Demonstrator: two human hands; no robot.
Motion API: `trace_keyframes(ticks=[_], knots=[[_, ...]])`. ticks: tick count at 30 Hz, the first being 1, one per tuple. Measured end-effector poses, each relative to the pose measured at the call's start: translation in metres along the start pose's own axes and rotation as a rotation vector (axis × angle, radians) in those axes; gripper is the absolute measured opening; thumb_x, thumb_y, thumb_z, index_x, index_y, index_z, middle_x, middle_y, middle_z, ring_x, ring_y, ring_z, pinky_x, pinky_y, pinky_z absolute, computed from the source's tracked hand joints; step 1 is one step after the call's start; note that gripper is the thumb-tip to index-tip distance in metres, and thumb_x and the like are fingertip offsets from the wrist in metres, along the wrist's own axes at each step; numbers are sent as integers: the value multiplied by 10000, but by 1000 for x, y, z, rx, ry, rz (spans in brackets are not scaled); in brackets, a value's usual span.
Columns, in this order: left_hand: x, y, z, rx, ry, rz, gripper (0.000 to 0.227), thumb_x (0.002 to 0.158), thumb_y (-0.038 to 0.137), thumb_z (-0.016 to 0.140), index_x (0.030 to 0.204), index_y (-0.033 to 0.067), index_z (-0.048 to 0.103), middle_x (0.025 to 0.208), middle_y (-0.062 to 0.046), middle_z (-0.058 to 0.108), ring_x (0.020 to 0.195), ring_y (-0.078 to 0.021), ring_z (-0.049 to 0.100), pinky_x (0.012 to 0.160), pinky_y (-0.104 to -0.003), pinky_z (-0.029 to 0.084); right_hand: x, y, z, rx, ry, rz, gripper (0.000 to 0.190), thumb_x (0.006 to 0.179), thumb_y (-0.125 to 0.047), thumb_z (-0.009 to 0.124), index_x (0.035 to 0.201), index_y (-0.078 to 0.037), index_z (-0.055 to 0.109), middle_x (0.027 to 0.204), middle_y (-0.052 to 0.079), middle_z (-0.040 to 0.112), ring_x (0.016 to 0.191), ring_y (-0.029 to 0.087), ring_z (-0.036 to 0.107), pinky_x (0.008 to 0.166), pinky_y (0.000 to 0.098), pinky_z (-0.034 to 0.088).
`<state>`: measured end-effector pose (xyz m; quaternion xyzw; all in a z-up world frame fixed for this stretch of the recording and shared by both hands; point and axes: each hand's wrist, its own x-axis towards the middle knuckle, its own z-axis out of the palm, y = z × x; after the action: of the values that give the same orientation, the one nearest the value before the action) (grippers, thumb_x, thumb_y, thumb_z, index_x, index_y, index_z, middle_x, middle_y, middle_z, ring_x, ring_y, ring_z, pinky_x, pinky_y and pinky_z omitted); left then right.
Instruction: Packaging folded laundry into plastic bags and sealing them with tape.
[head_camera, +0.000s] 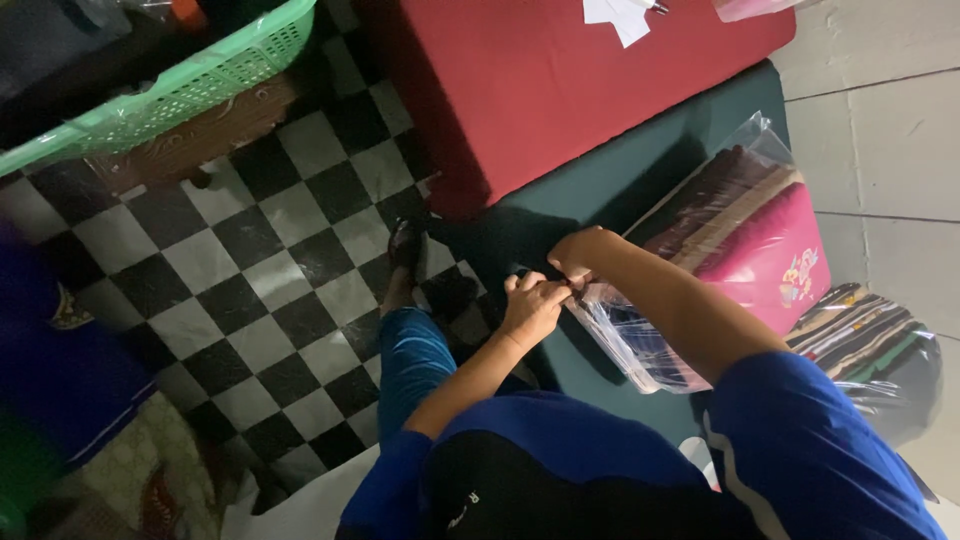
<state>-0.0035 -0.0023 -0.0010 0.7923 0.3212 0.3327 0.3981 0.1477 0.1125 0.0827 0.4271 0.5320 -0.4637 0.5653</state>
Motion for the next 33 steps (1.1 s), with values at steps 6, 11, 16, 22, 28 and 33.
trace_keyframes(ticks=[6, 11, 16, 22, 28, 33], knots=[[-1, -2, 5, 26, 15, 18, 225, 800, 149, 687, 997, 256, 668, 1041, 88, 726, 1065, -200, 582, 892, -531, 352, -14, -15, -9, -64, 41, 221, 491, 711, -275, 892, 1181, -273, 751, 1155, -24, 749, 1146, 218, 663, 882, 550, 444], [0, 0, 0, 24, 32, 38, 250, 800, 134, 688, 1022, 245, 661, 1051, 81, 724, 1080, -196, 590, 884, -521, 352, -29, -6, -16, -23, 9, 328, 643, 683, -428, 924, 1279, -316, 709, 1254, -35, 710, 1227, 251, 628, 921, 529, 479], [-2, -3, 6, 21, 54, 58, 269, 795, 136, 698, 1039, 242, 657, 1017, 74, 711, 1062, -206, 586, 880, -517, 355, -15, 25, 11, 134, 28, 394, 761, 674, -588, 886, 1331, -263, 679, 1304, -14, 720, 1212, 260, 669, 947, 540, 503], [0, -1, 3, 5, 14, 31, 371, 772, 110, 706, 1118, 236, 663, 936, 59, 671, 1021, -232, 585, 836, -509, 349, -30, 17, 28, 76, 236, 433, 781, 777, -726, 749, 1387, -261, 606, 1391, 75, 613, 1325, 333, 530, 1014, 578, 426], [0, -2, 1, 48, 73, 80, 356, 783, 113, 709, 1108, 244, 646, 969, 76, 680, 1052, -218, 581, 856, -515, 353, -21, 24, 43, 12, 453, 495, 627, 828, -602, 699, 1339, -241, 656, 1349, 59, 651, 1282, 301, 567, 1007, 567, 425], [-1, -3, 5, 14, 56, 55, 290, 768, 155, 716, 1039, 235, 649, 1004, 57, 683, 1077, -212, 582, 893, -527, 365, -16, 28, 56, -1, 492, 504, 683, 827, -673, 684, 1314, -195, 649, 1330, 86, 636, 1259, 299, 562, 980, 533, 423]])
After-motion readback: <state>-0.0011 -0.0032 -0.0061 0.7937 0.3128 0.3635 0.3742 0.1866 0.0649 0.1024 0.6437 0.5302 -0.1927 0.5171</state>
